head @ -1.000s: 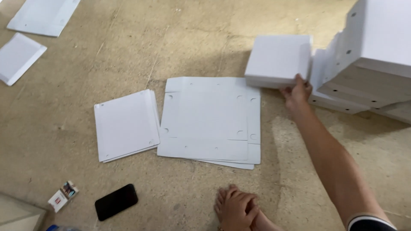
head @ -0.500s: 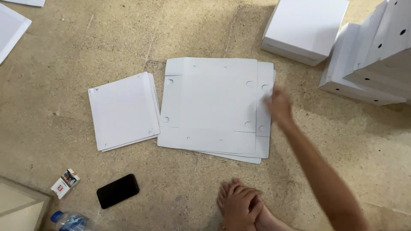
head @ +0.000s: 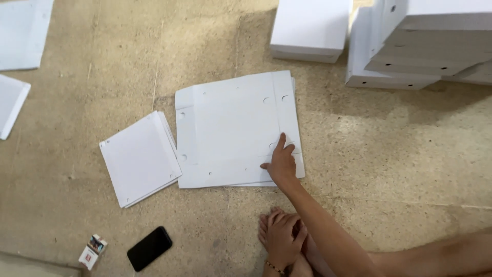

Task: Manually folding and assembling white cardboard boxes from flat pre-cut sheets

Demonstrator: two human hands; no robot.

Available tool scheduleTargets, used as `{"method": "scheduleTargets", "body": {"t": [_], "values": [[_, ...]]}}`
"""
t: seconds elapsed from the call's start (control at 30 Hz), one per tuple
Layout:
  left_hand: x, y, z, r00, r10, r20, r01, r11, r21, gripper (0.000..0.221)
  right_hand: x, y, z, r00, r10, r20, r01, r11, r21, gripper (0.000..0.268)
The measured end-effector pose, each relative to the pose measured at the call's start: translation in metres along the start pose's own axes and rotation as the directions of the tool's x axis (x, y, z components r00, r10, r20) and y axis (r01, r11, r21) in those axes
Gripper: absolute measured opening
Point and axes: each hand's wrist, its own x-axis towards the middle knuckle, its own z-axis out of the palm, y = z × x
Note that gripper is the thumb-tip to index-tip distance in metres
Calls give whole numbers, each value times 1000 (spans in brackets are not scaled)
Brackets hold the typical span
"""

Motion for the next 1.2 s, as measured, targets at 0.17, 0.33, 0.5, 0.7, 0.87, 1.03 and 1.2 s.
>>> {"method": "scheduleTargets", "body": {"t": [0.17, 0.33, 0.5, 0.7, 0.87, 1.03, 1.2], "values": [[4, 14, -8, 997, -74, 16, 74, 997, -3, 28, 10, 27, -15, 999, -43, -3, 41, 918, 393, 48], [2, 17, -5, 996, -83, 11, 83, 997, 6, 27, 5, 20, -22, 997, -63, 49, 44, 947, 319, 36], [0, 6, 8, 993, -110, 49, 105, 991, 87, 27, -20, -11, 3, 1000, 8, 21, -2, 966, -257, 111], [-5, -10, 26, 935, -351, 49, 343, 931, 124, 45, -16, -4, 37, 993, -54, -104, 28, 971, -238, 117], [-5, 7, 10, 979, -194, 67, 187, 977, 98, 31, -7, 9, 15, 1000, -14, -6, 15, 995, 97, 110], [-1, 13, 2, 993, -106, 55, 103, 993, 51, 29, 4, 32, 4, 999, 27, 23, -35, 872, 489, 75], [-4, 2, 9, 974, -222, 40, 220, 974, 50, 33, -57, 19, -106, 986, 110, 122, -164, 637, 754, 59]]}}
